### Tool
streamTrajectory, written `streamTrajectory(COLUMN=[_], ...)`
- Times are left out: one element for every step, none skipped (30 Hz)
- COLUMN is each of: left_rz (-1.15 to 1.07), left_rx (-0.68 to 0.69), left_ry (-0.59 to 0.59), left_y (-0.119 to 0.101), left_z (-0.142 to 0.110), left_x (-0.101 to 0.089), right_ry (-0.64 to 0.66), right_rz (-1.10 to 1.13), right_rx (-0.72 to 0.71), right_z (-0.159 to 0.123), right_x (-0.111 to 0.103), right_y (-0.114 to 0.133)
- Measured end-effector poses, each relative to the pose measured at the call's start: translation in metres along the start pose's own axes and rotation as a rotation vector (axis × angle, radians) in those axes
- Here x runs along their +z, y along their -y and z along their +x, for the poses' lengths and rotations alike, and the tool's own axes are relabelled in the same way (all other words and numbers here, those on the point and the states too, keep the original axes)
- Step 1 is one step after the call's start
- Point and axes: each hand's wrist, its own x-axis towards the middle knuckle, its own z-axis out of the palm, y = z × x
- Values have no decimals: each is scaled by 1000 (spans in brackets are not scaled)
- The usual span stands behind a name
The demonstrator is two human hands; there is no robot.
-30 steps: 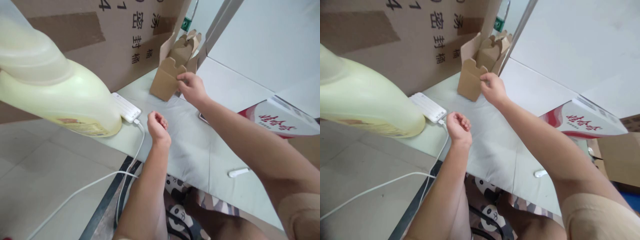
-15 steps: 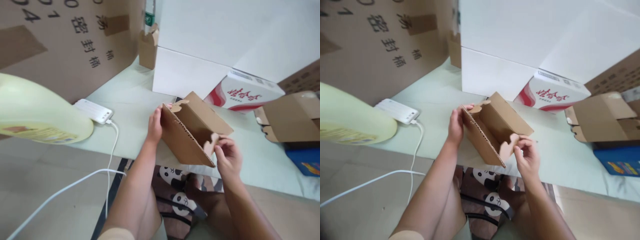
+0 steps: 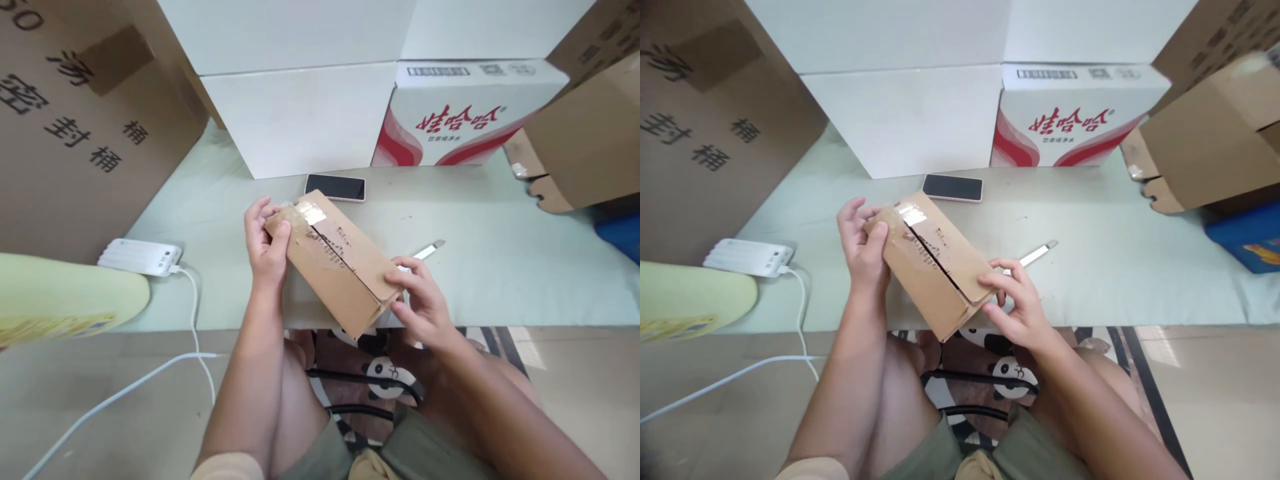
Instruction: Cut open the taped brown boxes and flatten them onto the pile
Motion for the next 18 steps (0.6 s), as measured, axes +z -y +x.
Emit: streamTrajectory(left_rz=[64,130,194,251,298,333,358,373,379,374,359,337,312,285,259,233,208,182], left_rx=[50,100,148,189,224,250,261,261,254,245,237,232,227,216,195,165,127,82], left_ry=[35,71,111,156,205,251,288,312,324,324,319,308,293,276,254,225,189,147], left_y=[-2,-5,-9,-14,-18,-21,-24,-26,-26,-26,-25,-24,-22,-22,-21,-21,-21,-21], left_z=[0,1,0,0,-1,-1,-2,-3,-4,-4,-5,-5,-5,-4,-3,-2,-1,1], left_x=[0,-1,-1,-1,-2,-2,-2,-2,-3,-4,-5,-6,-7,-8,-9,-10,-11,-13], right_ry=[21,35,44,48,47,47,49,55,64,63,48,12,-38,-83,-105,-88,-33,46], right_rz=[-3,-6,-6,-3,0,3,8,19,40,64,77,59,1,-97,-223,-358,-482,-582], right_rx=[-8,-10,-9,-7,-4,-3,-1,-3,-4,5,33,90,178,290,416,536,642,723], right_z=[-1,-2,-3,-4,-6,-7,-8,-8,-8,-8,-6,-3,1,5,10,14,18,22], right_x=[0,0,0,0,0,0,0,0,-1,-3,-6,-10,-15,-21,-27,-32,-36,-39], right_y=[2,4,5,6,7,7,7,7,7,6,5,4,2,0,-3,-6,-9,-12])
